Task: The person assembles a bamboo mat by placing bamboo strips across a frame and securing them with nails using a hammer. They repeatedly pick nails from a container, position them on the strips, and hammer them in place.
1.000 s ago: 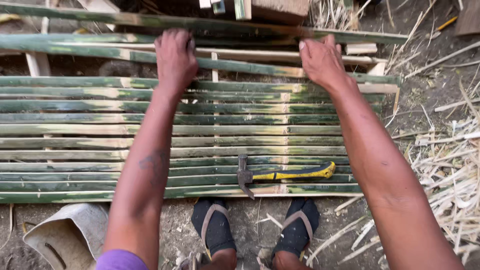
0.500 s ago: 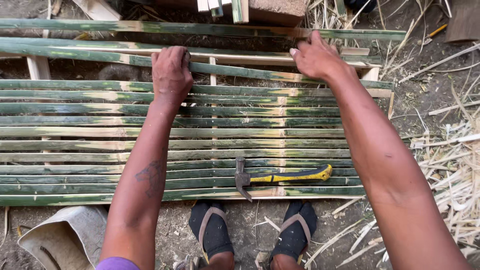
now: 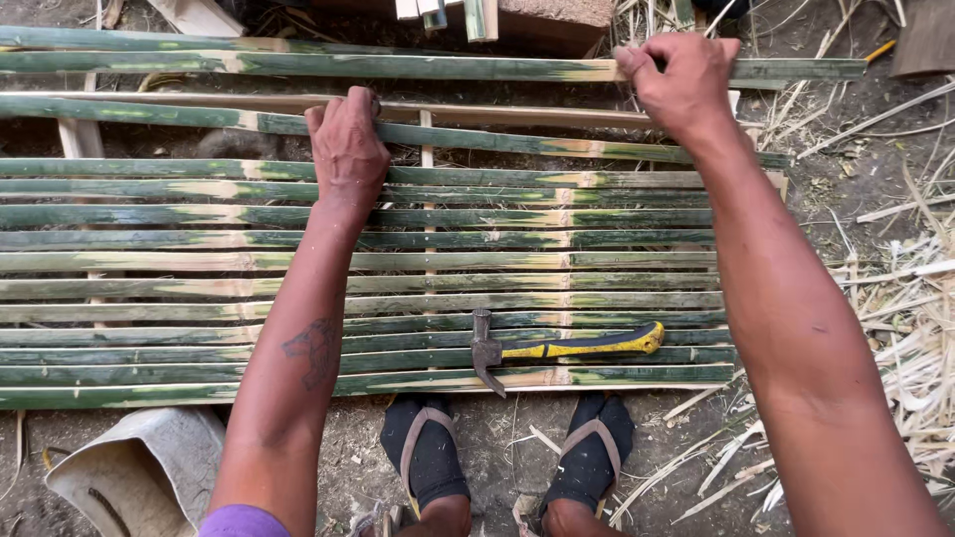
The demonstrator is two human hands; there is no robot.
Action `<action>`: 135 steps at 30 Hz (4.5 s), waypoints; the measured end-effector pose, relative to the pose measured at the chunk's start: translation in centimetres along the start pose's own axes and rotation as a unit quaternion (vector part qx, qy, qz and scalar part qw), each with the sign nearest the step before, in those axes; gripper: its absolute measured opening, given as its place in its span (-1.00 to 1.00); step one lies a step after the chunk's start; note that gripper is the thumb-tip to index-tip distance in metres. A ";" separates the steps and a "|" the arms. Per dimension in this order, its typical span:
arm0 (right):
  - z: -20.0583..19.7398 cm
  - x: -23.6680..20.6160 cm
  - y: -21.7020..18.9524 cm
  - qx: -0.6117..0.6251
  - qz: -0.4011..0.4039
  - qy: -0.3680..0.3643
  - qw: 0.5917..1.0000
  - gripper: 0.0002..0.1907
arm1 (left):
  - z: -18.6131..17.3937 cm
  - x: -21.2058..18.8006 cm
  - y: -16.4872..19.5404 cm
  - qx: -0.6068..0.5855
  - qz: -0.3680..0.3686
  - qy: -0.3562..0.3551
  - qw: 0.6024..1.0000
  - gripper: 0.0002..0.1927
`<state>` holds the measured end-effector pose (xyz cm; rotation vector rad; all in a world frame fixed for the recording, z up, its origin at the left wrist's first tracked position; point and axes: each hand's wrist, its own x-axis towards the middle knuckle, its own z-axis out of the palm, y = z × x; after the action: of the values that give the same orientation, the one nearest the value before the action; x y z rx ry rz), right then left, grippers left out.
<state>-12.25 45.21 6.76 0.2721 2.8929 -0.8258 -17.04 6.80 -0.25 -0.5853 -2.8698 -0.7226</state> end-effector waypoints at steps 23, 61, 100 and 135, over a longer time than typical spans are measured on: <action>3.5 -9.3 3.5 0.024 -0.073 0.046 0.996 -0.78 | -1.1 -3.5 -2.1 0.044 -0.043 0.071 0.996 -0.87; -0.4 -8.9 10.2 -0.062 0.261 0.224 0.937 -0.62 | -0.7 2.6 -2.5 0.090 0.043 0.107 0.989 -0.92; -1.0 -8.5 9.6 -0.019 0.363 0.224 0.904 -0.50 | -1.7 0.9 -2.2 0.151 -0.001 -0.199 0.968 -0.69; 0.6 -9.2 8.7 -0.040 0.284 0.141 0.947 -0.61 | -1.8 -0.5 -4.2 0.057 0.089 0.032 0.994 -0.85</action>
<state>-1.42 50.89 3.29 1.2321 2.8205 -0.5983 -18.22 2.39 -0.54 -0.7760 -2.7338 -0.5356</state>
